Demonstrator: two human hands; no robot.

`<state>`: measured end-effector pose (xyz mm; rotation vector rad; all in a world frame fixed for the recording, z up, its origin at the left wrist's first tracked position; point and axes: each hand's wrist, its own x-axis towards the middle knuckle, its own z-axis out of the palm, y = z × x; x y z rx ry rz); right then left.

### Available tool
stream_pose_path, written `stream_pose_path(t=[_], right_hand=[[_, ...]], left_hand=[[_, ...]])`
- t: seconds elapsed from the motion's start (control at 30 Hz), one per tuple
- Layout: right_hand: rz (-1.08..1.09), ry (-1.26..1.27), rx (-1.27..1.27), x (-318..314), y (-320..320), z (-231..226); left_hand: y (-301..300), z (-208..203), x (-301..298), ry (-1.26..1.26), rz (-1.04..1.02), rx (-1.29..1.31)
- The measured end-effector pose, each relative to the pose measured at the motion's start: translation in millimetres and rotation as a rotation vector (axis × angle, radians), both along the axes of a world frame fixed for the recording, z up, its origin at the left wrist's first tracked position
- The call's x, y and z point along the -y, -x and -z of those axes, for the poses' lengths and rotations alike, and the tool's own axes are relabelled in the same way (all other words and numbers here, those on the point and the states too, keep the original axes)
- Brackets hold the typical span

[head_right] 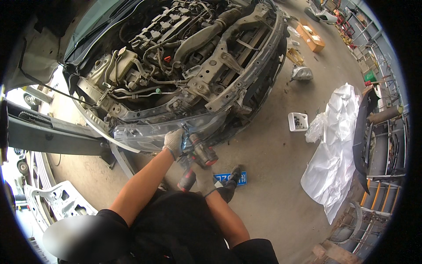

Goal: The person closes the car hood, then sits on the floor to prepare a headlight assembly using a screwdriver and an impact driver. They then install the headlight onto the front of the car, securing it with screws.

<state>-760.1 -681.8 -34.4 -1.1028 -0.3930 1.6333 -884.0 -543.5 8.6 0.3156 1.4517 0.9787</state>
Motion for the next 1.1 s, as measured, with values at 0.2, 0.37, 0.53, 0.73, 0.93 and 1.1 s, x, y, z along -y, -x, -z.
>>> stream_pose_path(t=[0.2,0.37,0.53,0.73,0.93,1.1], right_hand=[[0.019,0.061,0.040,-4.0,5.8,-1.0],[0.032,0.019,0.006,-2.6,7.1,-1.6],[0.043,0.010,0.015,-2.8,6.9,11.3],[0.063,0.013,-0.005,-2.4,8.5,17.0],[0.049,0.035,0.051,-4.5,7.0,31.1],[0.049,0.023,0.045,-1.6,6.0,26.7]], left_hand=[[-2.5,16.7,-0.9,-0.025,-0.033,-0.119],[1.8,16.2,-1.6,0.018,-0.030,-0.102],[-2.1,4.3,-3.9,0.052,-0.065,-0.032],[-5.9,4.4,0.0,0.015,-0.014,-0.258],[-7.4,10.0,0.0,0.028,0.056,-0.306],[-4.1,14.9,2.6,0.004,0.040,-0.277]])
